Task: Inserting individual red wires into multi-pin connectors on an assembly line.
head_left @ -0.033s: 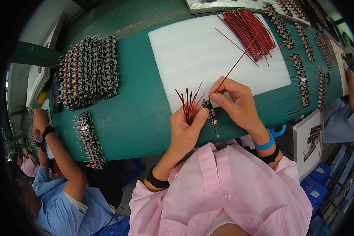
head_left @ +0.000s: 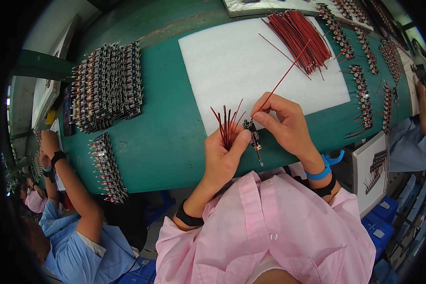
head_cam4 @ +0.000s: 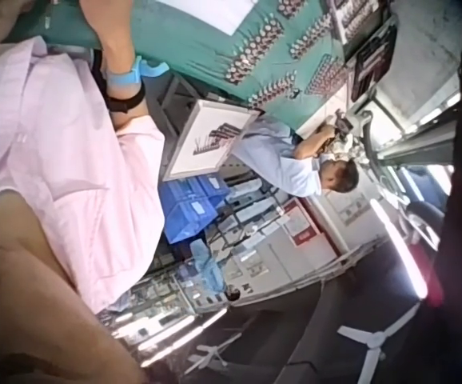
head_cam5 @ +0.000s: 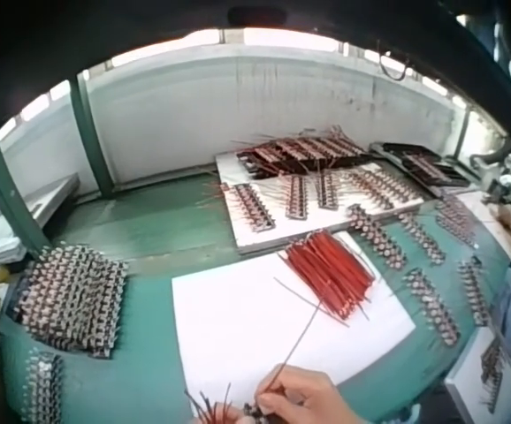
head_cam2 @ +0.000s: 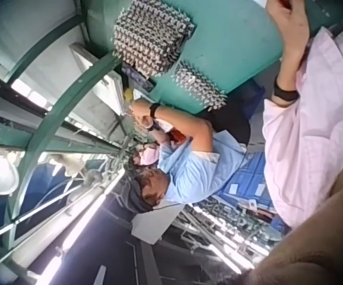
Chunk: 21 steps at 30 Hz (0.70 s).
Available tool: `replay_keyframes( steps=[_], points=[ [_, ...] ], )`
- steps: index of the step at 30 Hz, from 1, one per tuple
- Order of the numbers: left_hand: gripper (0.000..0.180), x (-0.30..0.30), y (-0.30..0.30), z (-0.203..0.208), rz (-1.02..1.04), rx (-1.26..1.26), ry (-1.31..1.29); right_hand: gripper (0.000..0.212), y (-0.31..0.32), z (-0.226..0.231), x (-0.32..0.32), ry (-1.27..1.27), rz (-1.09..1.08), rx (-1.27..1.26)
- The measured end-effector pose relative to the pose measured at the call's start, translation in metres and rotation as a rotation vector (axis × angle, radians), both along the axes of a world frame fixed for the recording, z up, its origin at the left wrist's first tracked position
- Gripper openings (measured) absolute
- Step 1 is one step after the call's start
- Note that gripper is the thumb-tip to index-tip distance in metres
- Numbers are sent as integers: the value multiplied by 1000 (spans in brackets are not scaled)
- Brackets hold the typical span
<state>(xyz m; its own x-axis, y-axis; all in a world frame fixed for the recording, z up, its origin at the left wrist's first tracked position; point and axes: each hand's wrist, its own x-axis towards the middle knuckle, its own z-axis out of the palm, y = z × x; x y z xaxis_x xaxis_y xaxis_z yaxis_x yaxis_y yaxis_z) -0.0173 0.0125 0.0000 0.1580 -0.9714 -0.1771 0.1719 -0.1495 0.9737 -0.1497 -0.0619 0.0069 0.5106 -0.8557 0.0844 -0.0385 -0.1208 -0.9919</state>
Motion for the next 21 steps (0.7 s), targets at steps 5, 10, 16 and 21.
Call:
replay_keyframes(
  steps=[5, 10, 16, 21],
  points=[
    [13, 3, 2, 0, -15, 24, 53, 3, 0, 4, 1, 10, 25, -15],
    [13, 3, 1, -1, -24, 13, 49, 2, -1, 5, 0, -11, 31, -7],
    [14, 2, 1, -1, -21, 0, 3, 1, -2, 8, -2, -10, 20, -71],
    [13, -1, 1, 2, -16, -12, -6, 4, -2, 6, -3, 49, 8, -91]
  ],
)
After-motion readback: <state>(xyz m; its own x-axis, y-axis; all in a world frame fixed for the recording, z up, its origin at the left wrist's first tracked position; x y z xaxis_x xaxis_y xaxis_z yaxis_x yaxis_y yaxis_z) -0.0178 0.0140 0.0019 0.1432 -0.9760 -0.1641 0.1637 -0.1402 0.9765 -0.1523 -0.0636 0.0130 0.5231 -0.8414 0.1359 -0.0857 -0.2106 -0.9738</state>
